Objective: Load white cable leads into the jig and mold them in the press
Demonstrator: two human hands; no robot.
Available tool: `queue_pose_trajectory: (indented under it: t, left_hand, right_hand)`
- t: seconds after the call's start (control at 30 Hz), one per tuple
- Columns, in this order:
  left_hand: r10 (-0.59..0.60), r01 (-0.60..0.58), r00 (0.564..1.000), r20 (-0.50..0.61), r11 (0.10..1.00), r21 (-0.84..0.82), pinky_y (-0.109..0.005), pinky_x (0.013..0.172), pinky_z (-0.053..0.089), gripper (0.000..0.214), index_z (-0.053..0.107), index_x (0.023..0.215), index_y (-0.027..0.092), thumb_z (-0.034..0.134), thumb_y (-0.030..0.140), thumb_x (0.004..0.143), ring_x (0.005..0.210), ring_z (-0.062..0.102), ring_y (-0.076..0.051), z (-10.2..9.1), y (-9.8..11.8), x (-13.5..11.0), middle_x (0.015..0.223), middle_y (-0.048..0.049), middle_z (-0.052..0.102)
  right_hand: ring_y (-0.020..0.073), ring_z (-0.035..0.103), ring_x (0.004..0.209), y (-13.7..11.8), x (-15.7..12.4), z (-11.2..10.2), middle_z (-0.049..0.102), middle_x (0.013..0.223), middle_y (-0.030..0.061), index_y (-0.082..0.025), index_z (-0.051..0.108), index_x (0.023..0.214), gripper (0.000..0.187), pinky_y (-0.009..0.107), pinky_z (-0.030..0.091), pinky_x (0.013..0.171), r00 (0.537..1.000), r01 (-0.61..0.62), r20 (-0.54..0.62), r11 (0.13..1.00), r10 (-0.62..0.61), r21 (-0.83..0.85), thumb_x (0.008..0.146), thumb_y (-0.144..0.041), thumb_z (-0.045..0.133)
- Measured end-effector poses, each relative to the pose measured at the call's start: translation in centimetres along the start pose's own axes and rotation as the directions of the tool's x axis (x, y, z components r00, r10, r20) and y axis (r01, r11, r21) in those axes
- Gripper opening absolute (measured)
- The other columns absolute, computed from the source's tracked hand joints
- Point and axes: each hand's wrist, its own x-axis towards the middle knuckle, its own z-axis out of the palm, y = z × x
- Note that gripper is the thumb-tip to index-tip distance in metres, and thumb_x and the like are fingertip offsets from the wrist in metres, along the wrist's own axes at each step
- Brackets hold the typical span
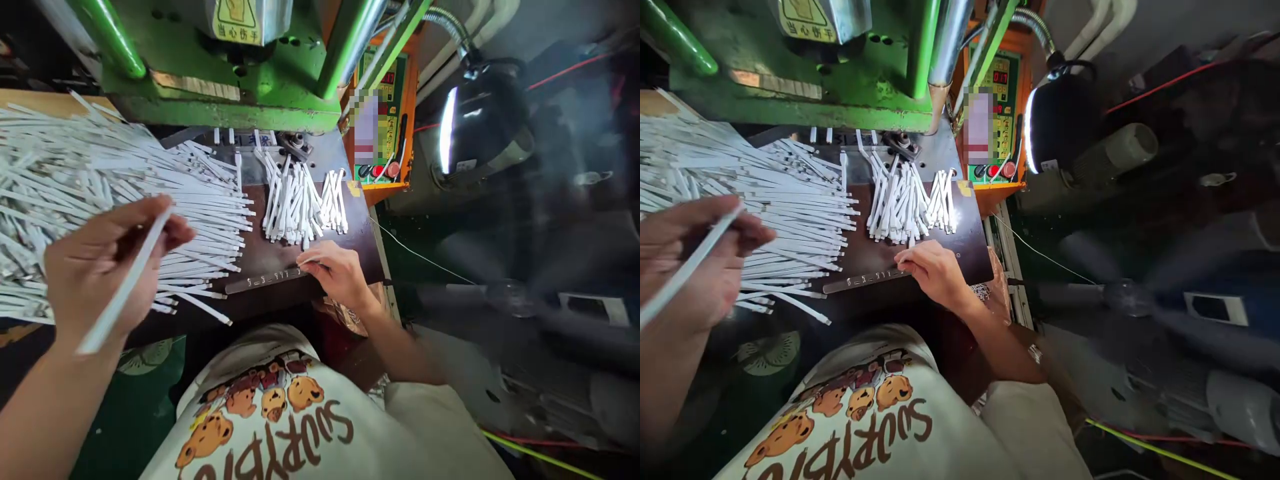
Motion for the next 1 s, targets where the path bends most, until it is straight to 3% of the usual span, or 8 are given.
queue_pose_trajectory:
  t: [0.1, 0.2, 0.27, 0.4, 0.57, 0.73, 0.9, 1.0]
  left_hand:
    - [0.104, -0.124, 0.98, 0.17, 0.986, 0.112, -0.025, 0.071, 0.059, 0.02, 0.075, 0.098, 0.022, 0.074, 0.011, 0.081, 0.076, 0.069, -0.011, 1.2, -1.2, -3.3, 0.094, 0.0007, 0.072]
    - [0.315, -0.451, 0.856, 0.411, 0.843, 0.294, -0.025, 0.078, 0.056, 0.018, 0.072, 0.101, 0.023, 0.066, 0.011, 0.088, 0.083, 0.07, -0.012, 2.6, -2.6, -5.4, 0.094, 0.0014, 0.074]
    - [0.368, -0.563, 0.784, 0.5, 0.76, 0.325, -0.028, 0.085, 0.054, 0.012, 0.069, 0.101, 0.02, 0.065, 0.016, 0.091, 0.086, 0.07, -0.014, 3.5, -3.3, -6.0, 0.092, -0.0001, 0.075]
    - [0.349, -0.607, 0.735, 0.582, 0.722, 0.333, -0.031, 0.085, 0.049, 0.008, 0.066, 0.097, 0.018, 0.059, 0.02, 0.095, 0.09, 0.069, -0.016, 4.7, -3.5, -6.0, 0.1, -0.0033, 0.075]
    - [0.387, -0.704, 0.652, 0.652, 0.629, 0.331, -0.034, 0.083, 0.042, 0.008, 0.065, 0.099, 0.018, 0.061, 0.015, 0.092, 0.085, 0.069, -0.016, 4.4, -2.8, -5.3, 0.099, -0.002, 0.075]
    - [0.441, -0.726, 0.651, 0.618, 0.6, 0.337, -0.033, 0.079, 0.041, 0.008, 0.065, 0.097, 0.016, 0.058, 0.015, 0.094, 0.082, 0.069, -0.015, 4.4, -3.1, -5.5, 0.097, -0.0026, 0.076]
    - [0.39, -0.733, 0.636, 0.666, 0.576, 0.363, -0.035, 0.076, 0.04, 0.013, 0.066, 0.092, 0.017, 0.054, 0.019, 0.097, 0.083, 0.069, -0.016, 4.8, -3.0, -5.2, 0.094, -0.0012, 0.076]
    - [0.312, -0.68, 0.617, 0.722, 0.672, 0.292, -0.033, 0.08, 0.045, 0.016, 0.067, 0.101, 0.018, 0.052, 0.022, 0.099, 0.09, 0.069, -0.016, 3.5, -2.4, -3.8, 0.101, -0.0021, 0.075]
  right_hand:
    - [0.0165, 0.071, 0.093, -0.2, -1.7, 1.3, 0.076, 0.094, 0.0031, -0.022, 0.069, 0.093, 0.013, 0.032, 0.053, 0.088, 0.999, -0.008, -0.036, 0.997, 0.011, 0.075, 0.097, -0.029, 0.059]
    - [0.0162, 0.07, 0.093, -0.5, -2.0, 1.8, 0.076, 0.097, 0.0048, -0.021, 0.068, 0.092, 0.01, 0.032, 0.053, 0.087, 0.999, 0.02, -0.026, 1.0, -0.019, 0.016, 0.096, -0.024, 0.06]
    - [0.016, 0.069, 0.09, -0.6, -1.9, 2.0, 0.076, 0.096, 0.0059, -0.02, 0.067, 0.093, 0.007, 0.032, 0.053, 0.084, 0.996, 0.079, -0.031, 0.996, -0.08, -0.041, 0.095, -0.019, 0.061]
    - [0.0175, 0.068, 0.09, -0.4, -1.9, 2.3, 0.075, 0.094, 0.0072, -0.018, 0.065, 0.095, 0.007, 0.033, 0.054, 0.082, 0.979, 0.193, -0.037, 0.974, -0.199, -0.121, 0.093, -0.014, 0.06]
    - [0.018, 0.068, 0.093, -0.1, -2.2, 2.7, 0.074, 0.096, 0.0072, -0.019, 0.064, 0.097, 0.009, 0.035, 0.056, 0.083, 0.975, 0.213, -0.044, 0.971, -0.219, -0.106, 0.094, -0.013, 0.058]
    - [0.0181, 0.068, 0.091, 0.1, -2.2, 2.7, 0.074, 0.095, 0.0073, -0.02, 0.065, 0.099, 0.012, 0.035, 0.057, 0.082, 0.973, 0.213, -0.069, 0.972, -0.22, -0.099, 0.093, -0.011, 0.059]
    - [0.0197, 0.068, 0.099, -0.2, -2.3, 2.6, 0.072, 0.102, 0.0074, -0.022, 0.065, 0.107, 0.019, 0.038, 0.057, 0.086, 0.976, 0.206, -0.041, 0.97, -0.212, -0.126, 0.094, -0.011, 0.056]
    - [0.0216, 0.066, 0.098, -1.4, -3.3, 3.5, 0.068, 0.102, 0.0089, -0.022, 0.062, 0.113, 0.026, 0.039, 0.057, 0.083, 0.958, 0.1, -0.238, 0.962, -0.163, -0.255, 0.09, -0.011, 0.063]
